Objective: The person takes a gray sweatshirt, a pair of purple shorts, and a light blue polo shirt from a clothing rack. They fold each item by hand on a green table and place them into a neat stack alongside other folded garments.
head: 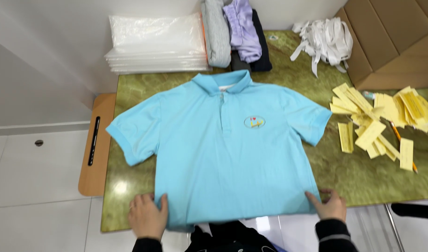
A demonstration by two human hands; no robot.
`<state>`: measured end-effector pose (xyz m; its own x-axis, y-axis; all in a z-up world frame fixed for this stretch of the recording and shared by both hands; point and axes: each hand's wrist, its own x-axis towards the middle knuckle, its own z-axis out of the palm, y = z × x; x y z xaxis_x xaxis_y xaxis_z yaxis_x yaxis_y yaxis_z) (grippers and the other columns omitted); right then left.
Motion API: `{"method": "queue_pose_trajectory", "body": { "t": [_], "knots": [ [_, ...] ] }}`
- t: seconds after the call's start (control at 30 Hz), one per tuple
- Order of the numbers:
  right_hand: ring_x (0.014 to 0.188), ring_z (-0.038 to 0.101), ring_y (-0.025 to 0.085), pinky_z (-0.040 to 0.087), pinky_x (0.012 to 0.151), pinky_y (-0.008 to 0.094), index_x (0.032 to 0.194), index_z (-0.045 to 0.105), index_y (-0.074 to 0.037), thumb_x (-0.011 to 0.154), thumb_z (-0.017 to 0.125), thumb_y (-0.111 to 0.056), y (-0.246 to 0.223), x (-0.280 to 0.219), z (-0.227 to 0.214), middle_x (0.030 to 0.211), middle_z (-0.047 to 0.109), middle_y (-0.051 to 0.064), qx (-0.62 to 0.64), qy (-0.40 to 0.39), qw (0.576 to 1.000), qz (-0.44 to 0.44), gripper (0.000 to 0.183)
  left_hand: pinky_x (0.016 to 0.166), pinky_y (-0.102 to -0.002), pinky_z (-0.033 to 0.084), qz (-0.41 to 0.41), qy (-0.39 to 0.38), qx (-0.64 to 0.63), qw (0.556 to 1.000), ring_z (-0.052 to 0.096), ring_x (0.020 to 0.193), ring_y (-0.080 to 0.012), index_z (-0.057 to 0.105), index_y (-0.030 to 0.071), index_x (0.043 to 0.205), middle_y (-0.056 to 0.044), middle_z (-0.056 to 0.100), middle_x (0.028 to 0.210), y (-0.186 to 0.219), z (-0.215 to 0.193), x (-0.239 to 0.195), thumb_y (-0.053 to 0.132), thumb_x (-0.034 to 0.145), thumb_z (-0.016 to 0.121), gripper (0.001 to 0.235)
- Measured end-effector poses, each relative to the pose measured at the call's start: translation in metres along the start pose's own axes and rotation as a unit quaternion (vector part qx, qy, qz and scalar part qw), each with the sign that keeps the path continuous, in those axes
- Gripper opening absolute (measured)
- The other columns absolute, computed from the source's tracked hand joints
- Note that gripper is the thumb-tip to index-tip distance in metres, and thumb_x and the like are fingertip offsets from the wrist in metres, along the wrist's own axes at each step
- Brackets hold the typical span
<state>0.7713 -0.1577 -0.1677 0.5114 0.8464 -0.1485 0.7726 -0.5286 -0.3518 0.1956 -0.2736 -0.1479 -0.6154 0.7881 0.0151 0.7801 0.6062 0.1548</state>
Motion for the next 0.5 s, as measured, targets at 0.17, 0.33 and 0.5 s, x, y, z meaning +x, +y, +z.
{"method": "queue_pose_trajectory", "body": {
  "t": [0.17,0.33,0.5],
  "knots": [
    [0.066,0.054,0.017,0.044,0.063,0.033,0.087,0.072,-0.013,0.078,0.089,-0.047,0.043,0.043,0.027,0.072,0.061,0.001,0.108,-0.052,0.992,-0.026,0.039,0.094,-0.045,0.050,-0.001,-0.197,-0.199,0.960,0.068,0.106,-0.0380,0.074,0.010,0.101,-0.017,0.071,0.104,-0.008,-0.015,0.016,0.062,0.092,0.056,0.056],
    [0.077,0.061,0.024,0.063,0.063,0.046,0.106,0.065,-0.004,0.097,0.085,-0.026,0.028,0.016,-0.014,0.087,0.062,0.014,0.313,-0.008,0.950,0.002,0.031,0.079,-0.036,0.043,-0.059,-0.266,-0.373,0.887,0.060,0.082,-0.0270,0.051,0.010,0.091,-0.009,0.059,0.080,-0.042,-0.056,0.015,0.057,0.104,0.044,0.049],
    [0.065,0.068,0.021,0.050,0.069,0.035,0.083,0.071,-0.011,0.081,0.092,-0.043,0.024,-0.003,-0.015,0.072,0.070,0.007,0.100,-0.051,0.994,-0.012,0.038,0.065,-0.048,0.044,0.026,-0.261,-0.192,0.946,0.068,0.080,-0.0356,0.049,0.016,0.108,-0.012,0.071,0.085,-0.066,-0.047,0.001,0.051,0.104,0.053,0.035]
  ]
}}
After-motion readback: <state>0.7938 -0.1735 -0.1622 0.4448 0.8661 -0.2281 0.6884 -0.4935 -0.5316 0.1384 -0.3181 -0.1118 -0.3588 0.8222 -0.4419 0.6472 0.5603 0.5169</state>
